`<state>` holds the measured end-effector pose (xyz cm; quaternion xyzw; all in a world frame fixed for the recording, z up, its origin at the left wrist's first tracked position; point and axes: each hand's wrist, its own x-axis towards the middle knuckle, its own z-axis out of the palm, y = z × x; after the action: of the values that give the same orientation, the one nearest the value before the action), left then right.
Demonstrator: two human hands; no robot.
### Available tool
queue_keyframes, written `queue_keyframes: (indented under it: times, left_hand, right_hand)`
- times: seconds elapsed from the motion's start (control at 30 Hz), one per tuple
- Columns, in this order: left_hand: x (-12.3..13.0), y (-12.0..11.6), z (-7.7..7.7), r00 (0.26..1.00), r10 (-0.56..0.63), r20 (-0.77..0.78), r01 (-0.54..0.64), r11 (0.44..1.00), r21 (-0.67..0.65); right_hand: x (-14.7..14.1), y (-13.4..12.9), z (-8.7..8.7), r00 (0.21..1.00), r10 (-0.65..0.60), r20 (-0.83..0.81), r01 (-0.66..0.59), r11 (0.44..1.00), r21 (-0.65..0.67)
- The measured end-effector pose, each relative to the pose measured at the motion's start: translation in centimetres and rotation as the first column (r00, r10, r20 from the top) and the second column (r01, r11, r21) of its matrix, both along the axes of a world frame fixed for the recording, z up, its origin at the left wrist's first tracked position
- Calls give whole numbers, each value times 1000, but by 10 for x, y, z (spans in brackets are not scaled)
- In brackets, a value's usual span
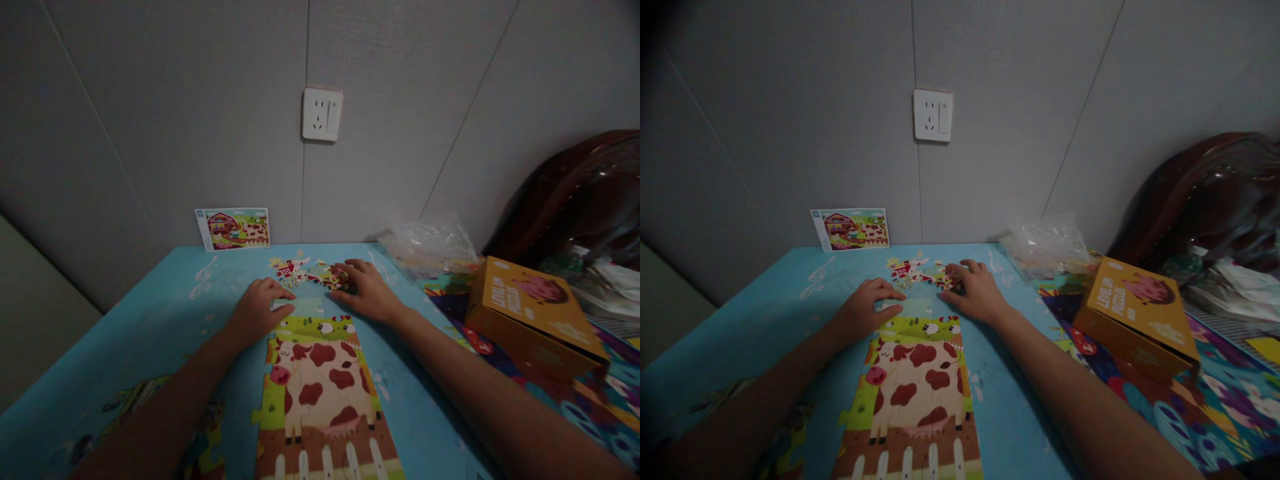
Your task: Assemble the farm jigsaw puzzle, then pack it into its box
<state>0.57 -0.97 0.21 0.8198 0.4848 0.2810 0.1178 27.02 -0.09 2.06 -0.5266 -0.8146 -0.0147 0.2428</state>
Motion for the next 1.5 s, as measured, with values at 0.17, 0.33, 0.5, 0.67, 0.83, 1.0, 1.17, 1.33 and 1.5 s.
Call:
queue_keyframes:
  times: [0.17,0.33,0.5,0.67,0.83,1.0,1.17,1.33,1.5]
  left_hand:
    - [1,0,0,1000,-12,20,13,1000,-5]
    - [-1,4,-1,995,11,96,-5,998,-69]
    - [-5,9,2,982,69,177,-46,991,-128]
    - [-6,9,2,976,94,198,-57,981,-184]
    - [-5,7,1,980,56,190,-20,983,-184]
    - [-5,12,-2,969,81,232,-35,979,-199]
    - [-5,17,-5,952,145,271,-91,975,-201]
    - [-6,18,-5,883,187,430,-77,963,-260]
    - [-5,16,-2,800,246,547,-70,944,-322]
  right_hand:
    - [-1,5,-5,999,36,-1,-36,998,-58]
    - [1,9,-6,999,35,13,-34,998,-44]
    - [3,11,-8,998,60,32,-58,998,-32]
    - [3,11,-7,996,80,44,-79,997,-26]
    - [4,12,-8,996,87,28,-85,996,-40]
    - [-1,2,4,999,51,-4,-50,991,124]
    - [-64,-68,30,933,338,-122,-321,937,140]
    - [-147,-138,19,759,649,-54,-642,733,-226]
    - [-175,-141,4,801,590,-96,-587,747,-312]
